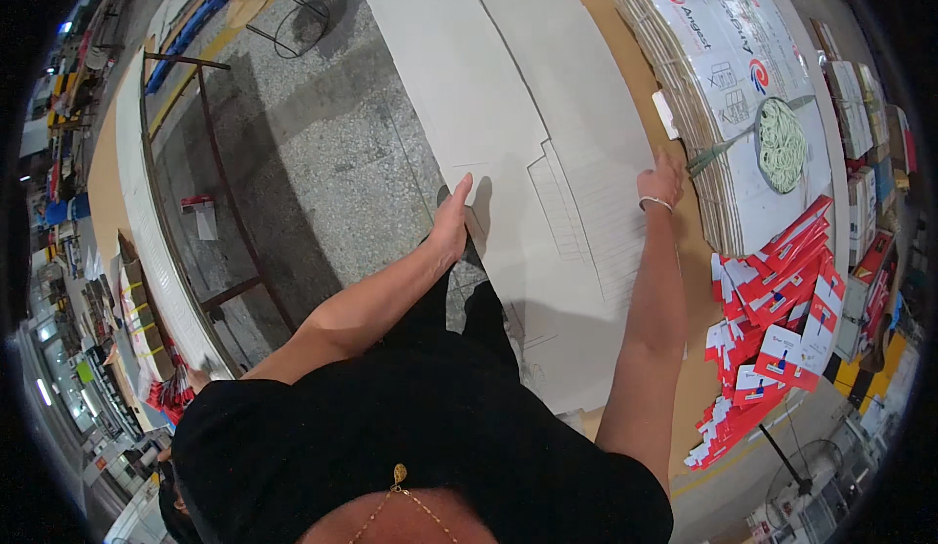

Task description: Organizing and stacking large cardboard sheets in an industrial setting.

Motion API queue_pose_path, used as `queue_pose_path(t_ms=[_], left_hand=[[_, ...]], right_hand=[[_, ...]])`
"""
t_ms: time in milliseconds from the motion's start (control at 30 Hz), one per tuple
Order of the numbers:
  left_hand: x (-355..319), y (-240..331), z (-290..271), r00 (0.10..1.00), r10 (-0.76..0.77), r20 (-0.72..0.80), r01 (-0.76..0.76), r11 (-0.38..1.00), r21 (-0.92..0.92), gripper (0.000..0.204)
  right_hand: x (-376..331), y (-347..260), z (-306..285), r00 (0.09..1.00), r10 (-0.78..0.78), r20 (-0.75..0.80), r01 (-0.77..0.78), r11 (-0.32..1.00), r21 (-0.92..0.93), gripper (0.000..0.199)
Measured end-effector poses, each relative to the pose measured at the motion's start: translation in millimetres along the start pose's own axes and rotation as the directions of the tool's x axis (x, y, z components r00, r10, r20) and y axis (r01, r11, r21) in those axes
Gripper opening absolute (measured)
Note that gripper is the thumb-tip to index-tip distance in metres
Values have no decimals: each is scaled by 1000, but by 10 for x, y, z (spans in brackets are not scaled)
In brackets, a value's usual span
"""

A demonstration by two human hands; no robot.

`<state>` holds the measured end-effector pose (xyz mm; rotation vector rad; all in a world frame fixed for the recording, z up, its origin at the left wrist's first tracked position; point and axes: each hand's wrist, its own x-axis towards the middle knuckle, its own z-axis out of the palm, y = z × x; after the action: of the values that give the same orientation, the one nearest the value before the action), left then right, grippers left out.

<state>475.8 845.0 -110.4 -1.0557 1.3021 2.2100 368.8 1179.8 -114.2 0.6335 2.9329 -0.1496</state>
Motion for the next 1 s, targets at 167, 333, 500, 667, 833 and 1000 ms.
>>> queue_pose_path(t_ms=[167,333,500,667,833,1000], left_hand=[[367,381,-96,986,134,-99,-127,989,74,81],[631,1046,178,973,134,-188,-109,984,142,75],[712,1036,22,976,183,-120,-171,980,98,73],[958,1271,6,988,122,-95,-119,992,43,73],[1001,1658,148,969,203,-143,-187,975,117,72],[1081,1682,-1,990,134,-41,-132,990,38,71]], right_hand=[[248,-484,103,942,-130,-308,173,978,118,50],[577,-599,94,1000,5,-22,-4,1000,14,48],[576,-817,26,999,-10,37,8,999,53,46],[1022,-906,85,988,-88,-124,104,986,127,45],[1052,-1326,123,997,-52,-54,57,993,106,45],[1327,-1446,-99,988,-76,132,55,987,152,47]])
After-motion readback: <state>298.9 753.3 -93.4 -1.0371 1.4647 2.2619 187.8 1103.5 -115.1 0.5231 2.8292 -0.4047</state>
